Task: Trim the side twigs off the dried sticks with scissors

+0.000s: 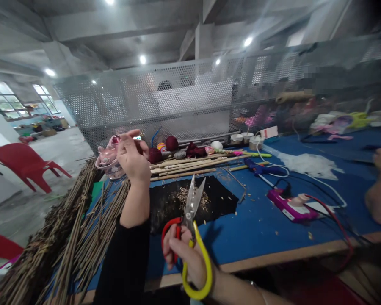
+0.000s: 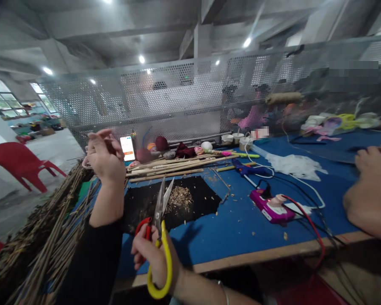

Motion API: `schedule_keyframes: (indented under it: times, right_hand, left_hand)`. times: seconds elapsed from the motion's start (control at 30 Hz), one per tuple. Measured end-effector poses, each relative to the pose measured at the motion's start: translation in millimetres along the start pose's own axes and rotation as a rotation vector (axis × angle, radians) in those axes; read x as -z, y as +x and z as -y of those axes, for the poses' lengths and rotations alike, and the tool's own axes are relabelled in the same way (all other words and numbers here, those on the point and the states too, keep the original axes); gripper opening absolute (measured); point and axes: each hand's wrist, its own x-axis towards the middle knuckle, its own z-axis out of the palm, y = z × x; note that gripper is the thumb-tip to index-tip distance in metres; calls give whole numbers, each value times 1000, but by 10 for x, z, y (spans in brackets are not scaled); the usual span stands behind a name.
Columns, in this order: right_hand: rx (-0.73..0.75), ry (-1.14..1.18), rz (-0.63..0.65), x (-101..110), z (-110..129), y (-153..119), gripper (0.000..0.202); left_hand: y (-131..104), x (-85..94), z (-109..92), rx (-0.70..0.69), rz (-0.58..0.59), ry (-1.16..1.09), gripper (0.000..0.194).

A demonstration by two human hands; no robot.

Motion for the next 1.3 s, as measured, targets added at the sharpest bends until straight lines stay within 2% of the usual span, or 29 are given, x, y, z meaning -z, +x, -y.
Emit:
schedule_keyframes:
  times: [0.07,0.23,0.3,0.37,0.43,0.53,0.6,0.7,0.77,1.0,1.13,1.3]
  right_hand:
    - [36,-148,1,198,208,141,34]
    - [185,-538,-152,899,660,802,38]
    - [293,-756,-215,1138,739,1008,36]
    - [372,-989,-238,1302,748,1096,33]
    - [335,-1172,-207,1385,709,1073,30]
    - [266,-1372,-140,1389,648,939,32]
    - [303,-1456,-105,1350,638,862,37]
    - [300,-1467,-61,1299,645,814,49]
    - [281,-1445,-55,1282,647,807,49]
    - [229,-1420,-42,1226,671,744,52]
    - [208,-1450,-61,1201,670,728,51]
    - [195,-1477,-12,1209,661,724,55]
  left_hand:
    - [-109,106,147,94,89,44,39]
    - [-588,384,593,461,238,303,23]
    - [-828,428,707,654,369,368,22]
    - [-1035,441,762,790,482,318,24]
    - [-1176,442,769,839,526,233,31]
    - [-1265,447,732,883,485,138,31]
    - [-1280,446,693,936,465,88,28]
    - [-1310,418,631,1003,463,40,28]
    - [-1350,387,603,1013,467,21,26]
    - [-1458,386,618,857,470,119,20]
    - [-1478,433,608,821,459,176,22]
    - [-1500,447,564,811,421,228,20]
